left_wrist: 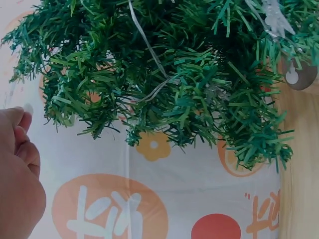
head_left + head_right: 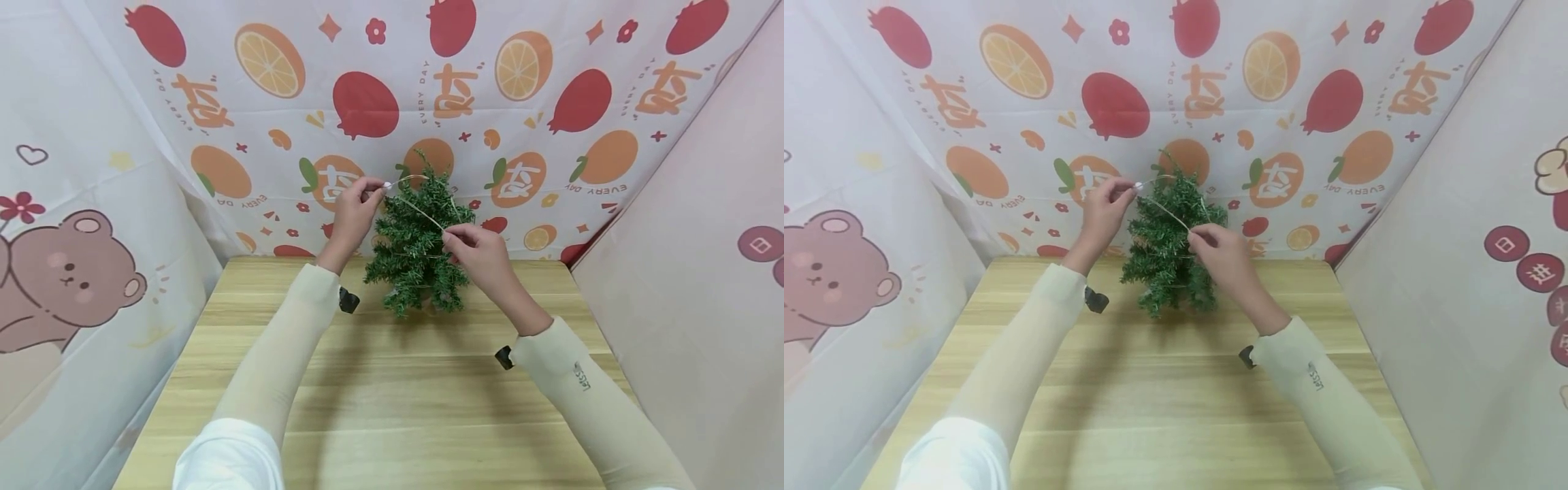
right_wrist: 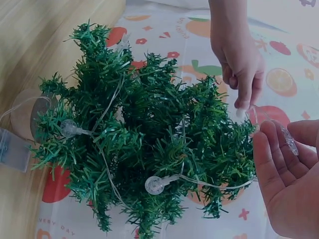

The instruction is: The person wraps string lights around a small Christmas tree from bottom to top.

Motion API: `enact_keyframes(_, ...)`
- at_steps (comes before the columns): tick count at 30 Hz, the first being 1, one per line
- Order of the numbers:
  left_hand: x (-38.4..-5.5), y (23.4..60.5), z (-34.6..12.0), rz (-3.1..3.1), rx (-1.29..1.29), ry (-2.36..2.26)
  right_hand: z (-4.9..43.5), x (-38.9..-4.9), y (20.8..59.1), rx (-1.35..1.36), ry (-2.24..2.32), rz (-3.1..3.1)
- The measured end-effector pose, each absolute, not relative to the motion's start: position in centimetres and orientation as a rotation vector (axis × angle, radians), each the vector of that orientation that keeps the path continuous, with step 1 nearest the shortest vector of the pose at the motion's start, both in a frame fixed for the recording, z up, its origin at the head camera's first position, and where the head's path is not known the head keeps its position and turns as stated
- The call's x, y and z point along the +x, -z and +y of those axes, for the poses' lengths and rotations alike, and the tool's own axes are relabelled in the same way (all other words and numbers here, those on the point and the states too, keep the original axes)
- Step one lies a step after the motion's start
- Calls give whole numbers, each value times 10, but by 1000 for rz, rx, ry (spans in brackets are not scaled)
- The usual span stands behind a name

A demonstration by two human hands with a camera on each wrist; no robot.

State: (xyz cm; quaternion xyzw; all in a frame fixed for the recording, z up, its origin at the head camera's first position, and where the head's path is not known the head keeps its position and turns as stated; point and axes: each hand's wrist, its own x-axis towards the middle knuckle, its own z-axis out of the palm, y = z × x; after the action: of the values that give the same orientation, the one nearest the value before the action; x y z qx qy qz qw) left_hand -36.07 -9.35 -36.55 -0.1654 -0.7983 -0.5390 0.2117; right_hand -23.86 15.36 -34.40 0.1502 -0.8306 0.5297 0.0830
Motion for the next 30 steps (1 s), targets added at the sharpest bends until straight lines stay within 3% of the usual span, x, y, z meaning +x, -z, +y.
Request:
enact_keyframes(17, -363, 353, -84, -2374, -481, 1099, 151, -239, 338, 386, -1617, -2435)
enact_keyframes(30, -344, 358, -88, -2336, -671, 790, 184, -248, 363, 234, -1592, -2438)
